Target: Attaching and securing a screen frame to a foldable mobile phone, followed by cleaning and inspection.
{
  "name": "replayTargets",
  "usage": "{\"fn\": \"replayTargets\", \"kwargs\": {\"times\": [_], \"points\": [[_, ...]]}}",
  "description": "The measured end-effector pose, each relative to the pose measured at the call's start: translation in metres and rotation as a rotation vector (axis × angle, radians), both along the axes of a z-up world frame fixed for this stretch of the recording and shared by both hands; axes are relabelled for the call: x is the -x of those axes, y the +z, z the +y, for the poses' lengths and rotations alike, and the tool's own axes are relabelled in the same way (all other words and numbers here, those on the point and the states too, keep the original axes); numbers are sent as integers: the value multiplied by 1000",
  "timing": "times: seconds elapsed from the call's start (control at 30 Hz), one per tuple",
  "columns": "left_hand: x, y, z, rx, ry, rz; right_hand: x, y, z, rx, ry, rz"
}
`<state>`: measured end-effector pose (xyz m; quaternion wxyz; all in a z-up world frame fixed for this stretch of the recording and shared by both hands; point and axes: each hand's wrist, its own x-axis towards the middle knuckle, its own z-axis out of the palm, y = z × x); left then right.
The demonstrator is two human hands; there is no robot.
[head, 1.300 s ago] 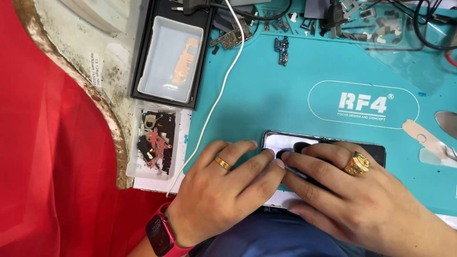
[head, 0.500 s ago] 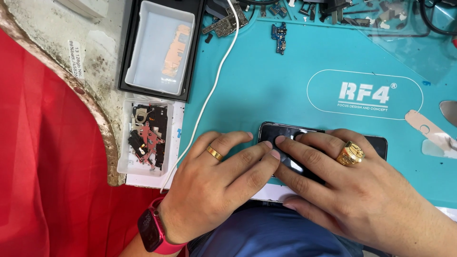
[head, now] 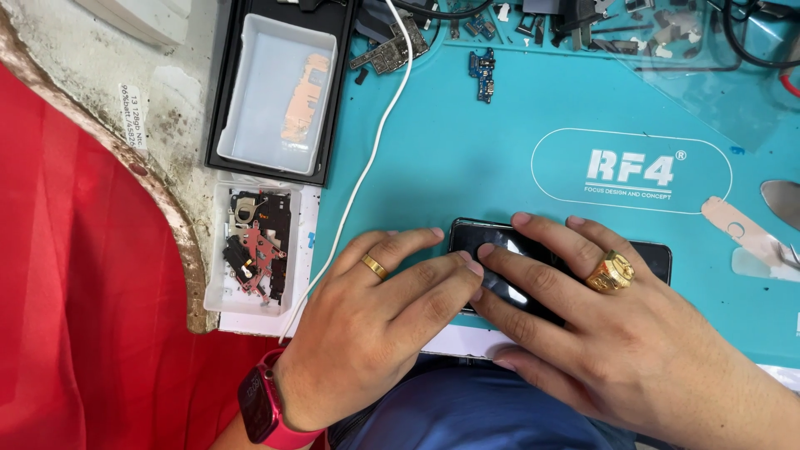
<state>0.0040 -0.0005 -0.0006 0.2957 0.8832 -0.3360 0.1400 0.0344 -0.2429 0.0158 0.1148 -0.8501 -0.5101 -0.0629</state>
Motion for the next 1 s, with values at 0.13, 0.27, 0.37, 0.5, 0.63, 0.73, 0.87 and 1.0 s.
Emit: {"fn": "replayTargets", "kwargs": {"times": [0.13, 0.27, 0.37, 0.5, 0.63, 0.73, 0.87, 1.0], "points": [[1, -1, 1, 22, -9, 7, 0, -1, -1, 14, -1, 13], [2, -4, 2, 40, -30, 37, -1, 0, 0, -6, -8, 19], [3, -5, 2, 27, -25, 56, -1, 1, 1, -16, -5, 30], [3, -4, 2, 29, -34, 56, -1, 1, 0, -23, -9, 28], [1, -2, 2, 29, -40, 64, -1, 2, 1, -59, -23, 98], [1, -2, 1, 28, -36, 58, -2, 2, 1, -67, -22, 99], [1, -1, 1, 28, -29, 48, -2, 1, 1, -61, -13, 88], [1, -1, 2, 35, -33, 42, -4, 3, 1, -81, -13, 98]]}}
